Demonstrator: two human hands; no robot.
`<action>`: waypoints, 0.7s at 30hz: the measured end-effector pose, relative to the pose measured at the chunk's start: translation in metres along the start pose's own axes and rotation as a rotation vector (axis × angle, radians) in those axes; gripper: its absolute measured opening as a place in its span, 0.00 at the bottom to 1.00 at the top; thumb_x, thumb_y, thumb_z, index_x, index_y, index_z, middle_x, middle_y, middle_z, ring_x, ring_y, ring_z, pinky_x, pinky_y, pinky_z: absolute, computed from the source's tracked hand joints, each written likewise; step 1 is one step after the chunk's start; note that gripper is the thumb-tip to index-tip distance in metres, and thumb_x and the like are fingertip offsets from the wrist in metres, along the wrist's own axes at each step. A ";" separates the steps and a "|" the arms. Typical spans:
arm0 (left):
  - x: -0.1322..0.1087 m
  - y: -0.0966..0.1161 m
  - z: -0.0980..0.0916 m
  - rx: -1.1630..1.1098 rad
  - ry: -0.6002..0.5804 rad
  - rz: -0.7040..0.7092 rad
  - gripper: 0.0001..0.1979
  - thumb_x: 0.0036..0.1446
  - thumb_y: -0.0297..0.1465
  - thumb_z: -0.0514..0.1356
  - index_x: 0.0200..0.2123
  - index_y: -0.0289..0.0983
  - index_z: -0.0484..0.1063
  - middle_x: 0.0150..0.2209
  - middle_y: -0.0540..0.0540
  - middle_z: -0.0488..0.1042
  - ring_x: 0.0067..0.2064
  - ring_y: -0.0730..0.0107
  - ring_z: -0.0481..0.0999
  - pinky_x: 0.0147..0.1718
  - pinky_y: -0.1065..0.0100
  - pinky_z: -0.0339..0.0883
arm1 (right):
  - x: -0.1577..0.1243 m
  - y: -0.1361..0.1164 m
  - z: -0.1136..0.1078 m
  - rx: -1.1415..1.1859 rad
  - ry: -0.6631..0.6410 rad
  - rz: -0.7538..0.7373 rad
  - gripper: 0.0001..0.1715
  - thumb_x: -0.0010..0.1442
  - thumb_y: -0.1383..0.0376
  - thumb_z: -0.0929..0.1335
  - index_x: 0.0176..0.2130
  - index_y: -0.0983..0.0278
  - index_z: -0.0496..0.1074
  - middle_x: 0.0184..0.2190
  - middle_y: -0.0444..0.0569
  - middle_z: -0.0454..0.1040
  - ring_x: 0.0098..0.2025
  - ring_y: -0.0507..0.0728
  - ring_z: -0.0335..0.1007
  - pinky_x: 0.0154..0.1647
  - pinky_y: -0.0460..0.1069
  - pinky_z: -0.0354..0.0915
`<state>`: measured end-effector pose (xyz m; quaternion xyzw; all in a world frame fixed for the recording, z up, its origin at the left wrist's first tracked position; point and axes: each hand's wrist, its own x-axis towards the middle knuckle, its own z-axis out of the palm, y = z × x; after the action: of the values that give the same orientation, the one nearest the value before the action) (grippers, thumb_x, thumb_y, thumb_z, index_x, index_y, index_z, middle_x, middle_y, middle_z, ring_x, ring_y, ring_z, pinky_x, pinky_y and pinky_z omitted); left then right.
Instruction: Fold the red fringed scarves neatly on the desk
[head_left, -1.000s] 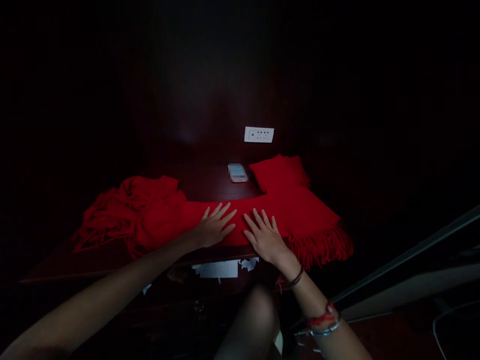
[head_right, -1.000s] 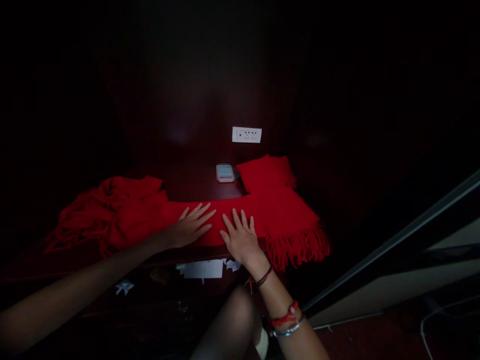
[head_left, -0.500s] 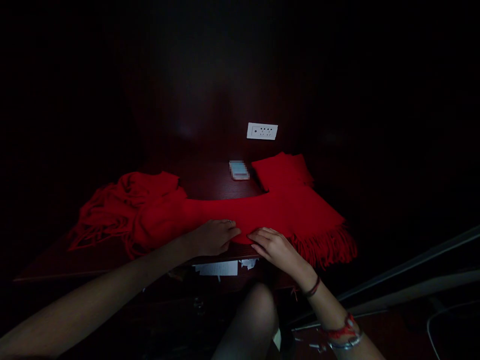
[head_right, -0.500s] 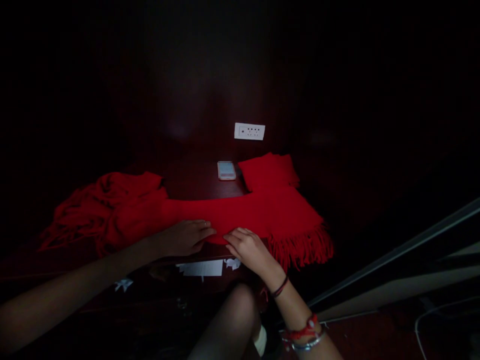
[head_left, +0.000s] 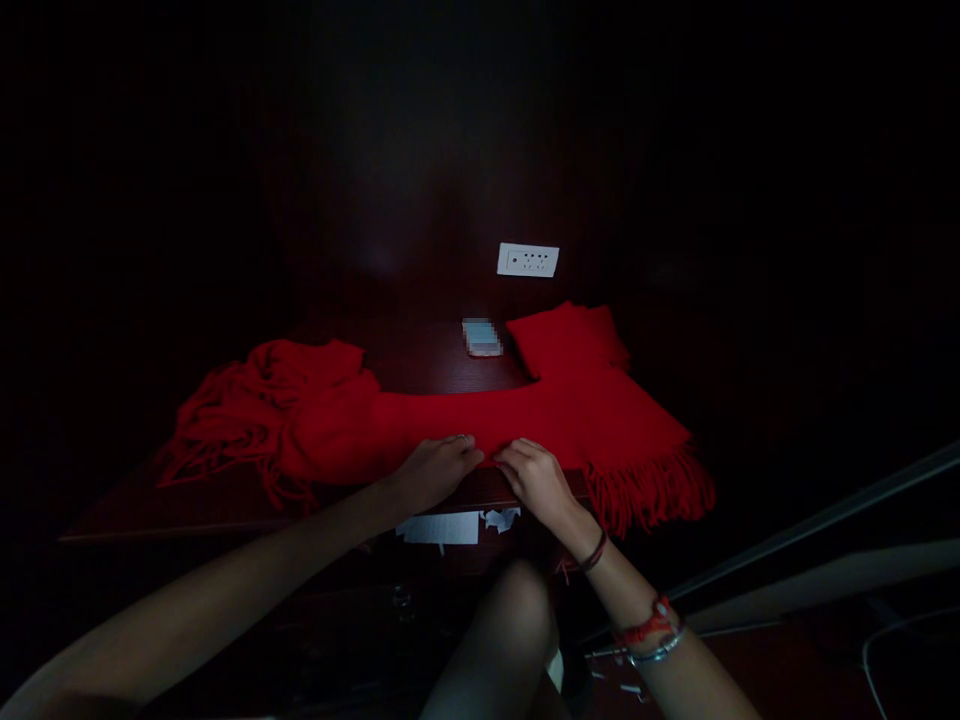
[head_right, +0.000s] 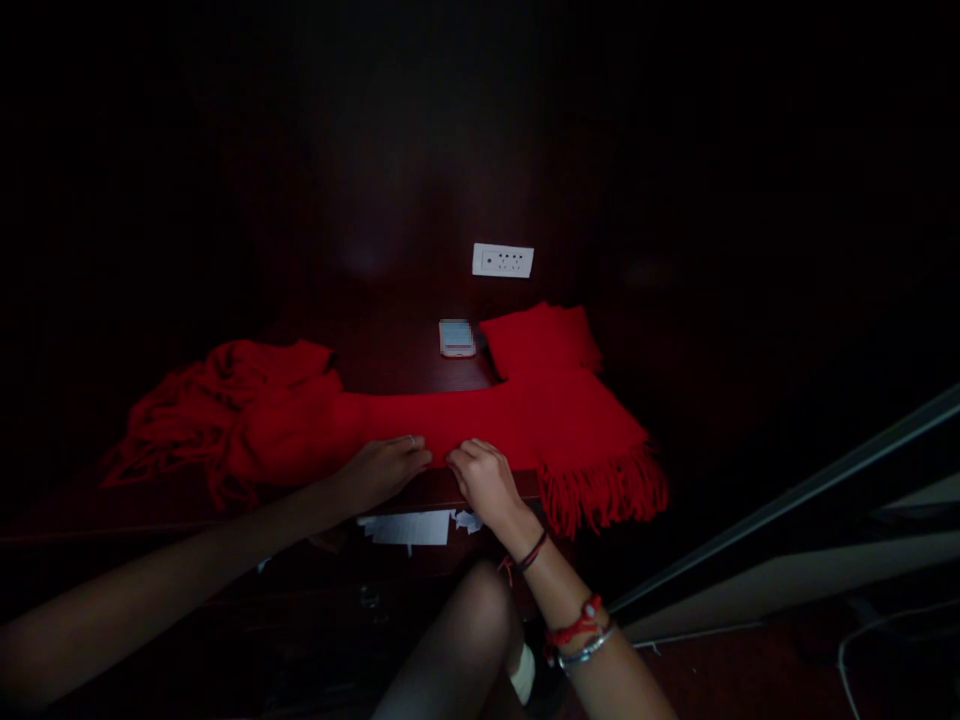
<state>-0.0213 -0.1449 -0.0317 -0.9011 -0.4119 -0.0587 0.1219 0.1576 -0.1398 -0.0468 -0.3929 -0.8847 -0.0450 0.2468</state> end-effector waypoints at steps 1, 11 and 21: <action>0.000 0.000 0.000 -0.002 0.004 -0.002 0.08 0.56 0.24 0.47 0.36 0.37 0.65 0.35 0.48 0.67 0.37 0.69 0.68 0.30 0.71 0.62 | 0.001 -0.001 0.000 -0.011 0.011 0.007 0.07 0.54 0.71 0.62 0.29 0.65 0.69 0.25 0.47 0.68 0.30 0.52 0.62 0.33 0.45 0.60; -0.006 -0.011 -0.002 -0.151 -0.022 0.150 0.12 0.57 0.24 0.45 0.38 0.37 0.66 0.36 0.47 0.66 0.38 0.70 0.65 0.36 0.70 0.60 | -0.018 0.001 -0.008 0.012 -0.017 -0.071 0.10 0.56 0.70 0.60 0.37 0.64 0.68 0.32 0.49 0.68 0.36 0.54 0.61 0.39 0.49 0.60; 0.003 -0.043 -0.029 -0.544 -0.185 0.285 0.12 0.58 0.32 0.47 0.41 0.37 0.66 0.40 0.48 0.68 0.42 0.75 0.66 0.43 0.73 0.58 | -0.027 0.015 -0.021 0.100 -0.077 -0.041 0.14 0.58 0.70 0.58 0.41 0.65 0.69 0.40 0.51 0.69 0.44 0.54 0.62 0.46 0.51 0.60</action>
<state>-0.0523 -0.1229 0.0045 -0.9508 -0.2601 -0.0666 -0.1543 0.1921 -0.1537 -0.0433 -0.3636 -0.9025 0.0094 0.2308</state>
